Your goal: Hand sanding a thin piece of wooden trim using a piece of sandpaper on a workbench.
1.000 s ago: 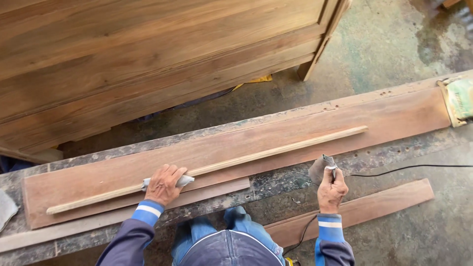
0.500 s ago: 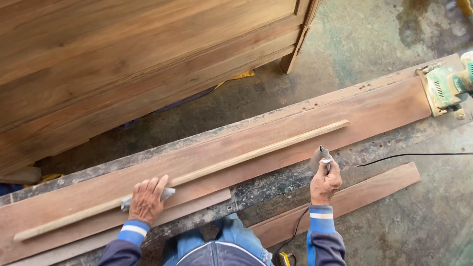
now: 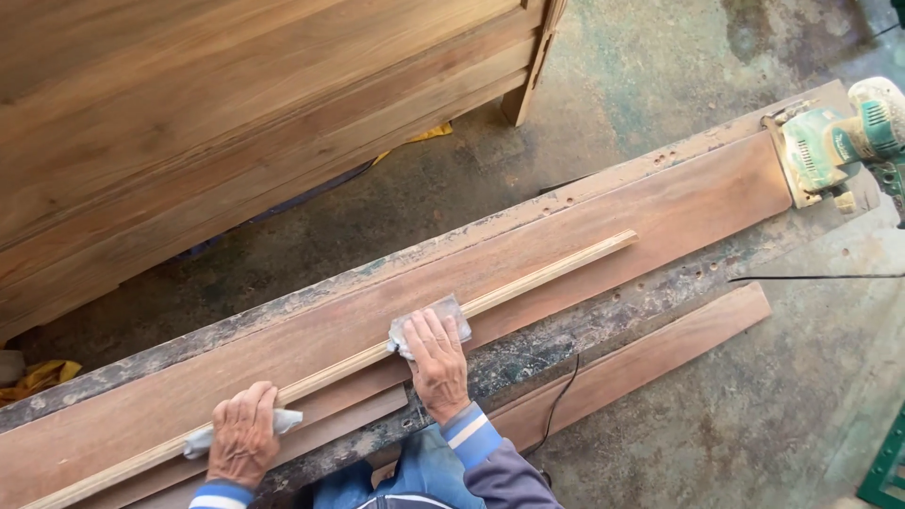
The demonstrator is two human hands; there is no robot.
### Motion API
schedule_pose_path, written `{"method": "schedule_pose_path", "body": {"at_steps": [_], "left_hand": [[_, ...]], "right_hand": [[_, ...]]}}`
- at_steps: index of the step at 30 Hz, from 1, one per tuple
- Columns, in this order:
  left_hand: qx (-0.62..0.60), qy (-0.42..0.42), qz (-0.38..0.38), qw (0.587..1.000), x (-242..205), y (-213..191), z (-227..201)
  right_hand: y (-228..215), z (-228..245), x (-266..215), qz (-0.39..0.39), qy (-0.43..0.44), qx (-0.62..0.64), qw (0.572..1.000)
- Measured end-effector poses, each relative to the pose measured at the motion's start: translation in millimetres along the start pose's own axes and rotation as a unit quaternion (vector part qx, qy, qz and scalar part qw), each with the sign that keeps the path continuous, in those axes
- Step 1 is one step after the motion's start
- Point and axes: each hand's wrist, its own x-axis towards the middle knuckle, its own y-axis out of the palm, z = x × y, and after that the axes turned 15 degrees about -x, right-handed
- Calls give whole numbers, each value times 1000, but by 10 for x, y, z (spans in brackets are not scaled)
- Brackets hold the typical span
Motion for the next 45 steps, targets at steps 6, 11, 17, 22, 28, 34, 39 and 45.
{"method": "schedule_pose_path", "body": {"at_steps": [6,11,17,22,28,34,39,45], "left_hand": [[-4,17,-6,1000,-3,-96,42],[-36,-9,60,998,-105,21,286],[31,-79,120,989,4,-1,159],[5,-39,5,999,16,-64,38],[22,-56,23,998,95,-157,0],[-32,-81,-32,996,35,-120,-30],[-90,-91,-78,989,171,-168,-173],[-84,-94,-84,988,229,-197,-365]], "right_hand": [[-130,-429,-97,41,-12,11,999],[-244,-415,-116,22,40,13,999],[143,238,-378,4,13,37,999],[-162,-328,-76,5,-55,59,997],[-326,-1387,335,-61,123,-88,987],[156,371,-318,6,18,45,999],[-261,-606,183,-26,-64,25,997],[-193,-1127,290,-138,156,-235,949]]}}
